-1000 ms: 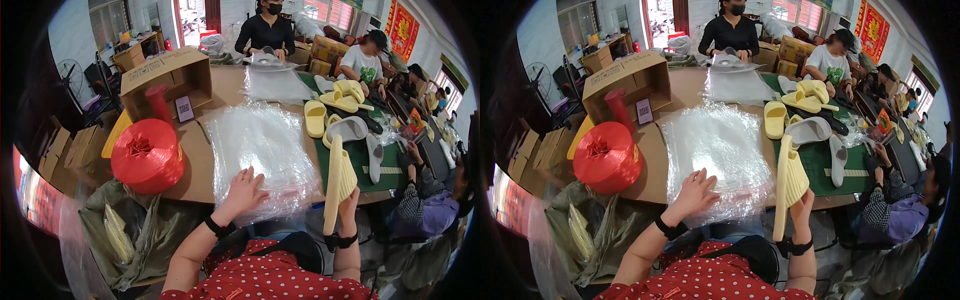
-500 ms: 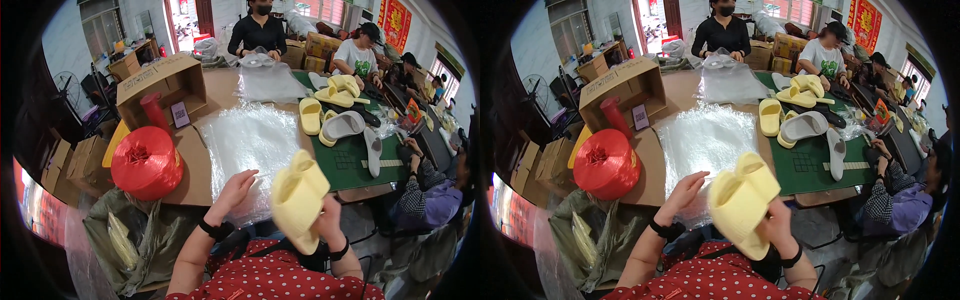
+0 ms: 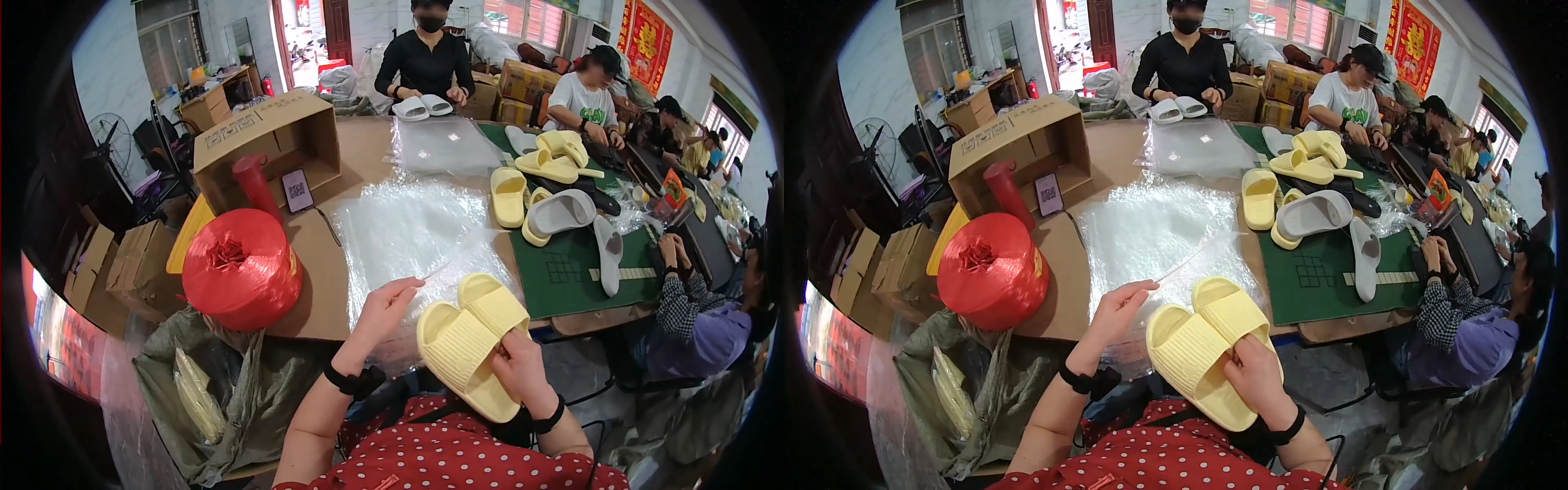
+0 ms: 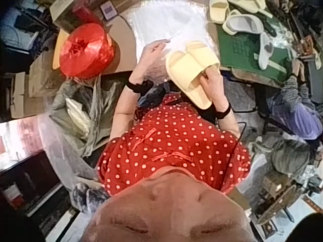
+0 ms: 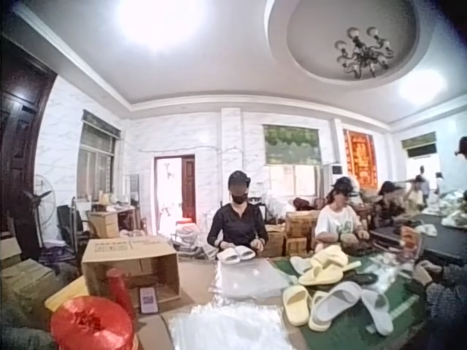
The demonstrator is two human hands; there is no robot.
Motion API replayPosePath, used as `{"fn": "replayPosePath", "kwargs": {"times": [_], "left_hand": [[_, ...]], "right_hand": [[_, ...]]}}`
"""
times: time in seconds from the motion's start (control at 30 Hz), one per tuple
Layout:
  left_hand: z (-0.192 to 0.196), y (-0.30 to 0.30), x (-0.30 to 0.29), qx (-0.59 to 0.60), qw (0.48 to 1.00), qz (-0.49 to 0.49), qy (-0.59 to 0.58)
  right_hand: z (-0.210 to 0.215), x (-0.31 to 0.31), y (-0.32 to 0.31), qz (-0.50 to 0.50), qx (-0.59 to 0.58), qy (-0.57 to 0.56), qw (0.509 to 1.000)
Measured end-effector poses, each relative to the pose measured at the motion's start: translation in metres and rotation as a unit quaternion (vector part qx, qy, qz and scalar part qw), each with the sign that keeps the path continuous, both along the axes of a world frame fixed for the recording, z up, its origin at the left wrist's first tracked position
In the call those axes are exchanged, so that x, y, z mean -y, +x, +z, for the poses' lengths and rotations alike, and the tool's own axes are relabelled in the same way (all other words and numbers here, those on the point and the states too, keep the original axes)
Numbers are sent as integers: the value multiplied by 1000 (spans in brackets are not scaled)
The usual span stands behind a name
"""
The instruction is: The recorder takes pairs of slides/sandals from a large bag and packs them into individual clear plastic bags.
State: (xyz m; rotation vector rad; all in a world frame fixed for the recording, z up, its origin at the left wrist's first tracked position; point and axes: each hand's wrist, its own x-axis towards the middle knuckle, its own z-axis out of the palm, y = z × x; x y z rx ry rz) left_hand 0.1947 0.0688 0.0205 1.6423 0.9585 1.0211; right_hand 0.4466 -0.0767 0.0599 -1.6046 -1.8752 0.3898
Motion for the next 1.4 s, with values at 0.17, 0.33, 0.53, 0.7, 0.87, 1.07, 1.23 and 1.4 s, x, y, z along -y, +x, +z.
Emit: {"fn": "replayPosePath", "kwargs": {"times": [0.17,0.33,0.53,0.7,0.87,1.07,1.23,1.4], "left_hand": [[-2,6,2,-2,998,-50,-24],[-4,6,7,16,994,-83,-71],[27,8,24,-222,958,-83,162],[32,21,40,-260,894,-102,351],[42,31,44,-237,894,-198,325],[52,19,47,-174,919,-219,276],[64,4,46,-119,929,-274,218],[69,-17,48,-106,935,-253,225]], "right_hand": [[9,1,-8,60,9,62,996],[-2,-13,-3,41,24,41,998],[-13,-19,-8,3,24,60,998],[-15,-31,-24,-4,30,39,999],[-89,-83,-22,-9,-78,45,996],[-102,-165,-44,9,58,154,986],[-75,-193,-88,-10,-113,389,914],[-50,-245,-99,-118,39,70,990]]}}
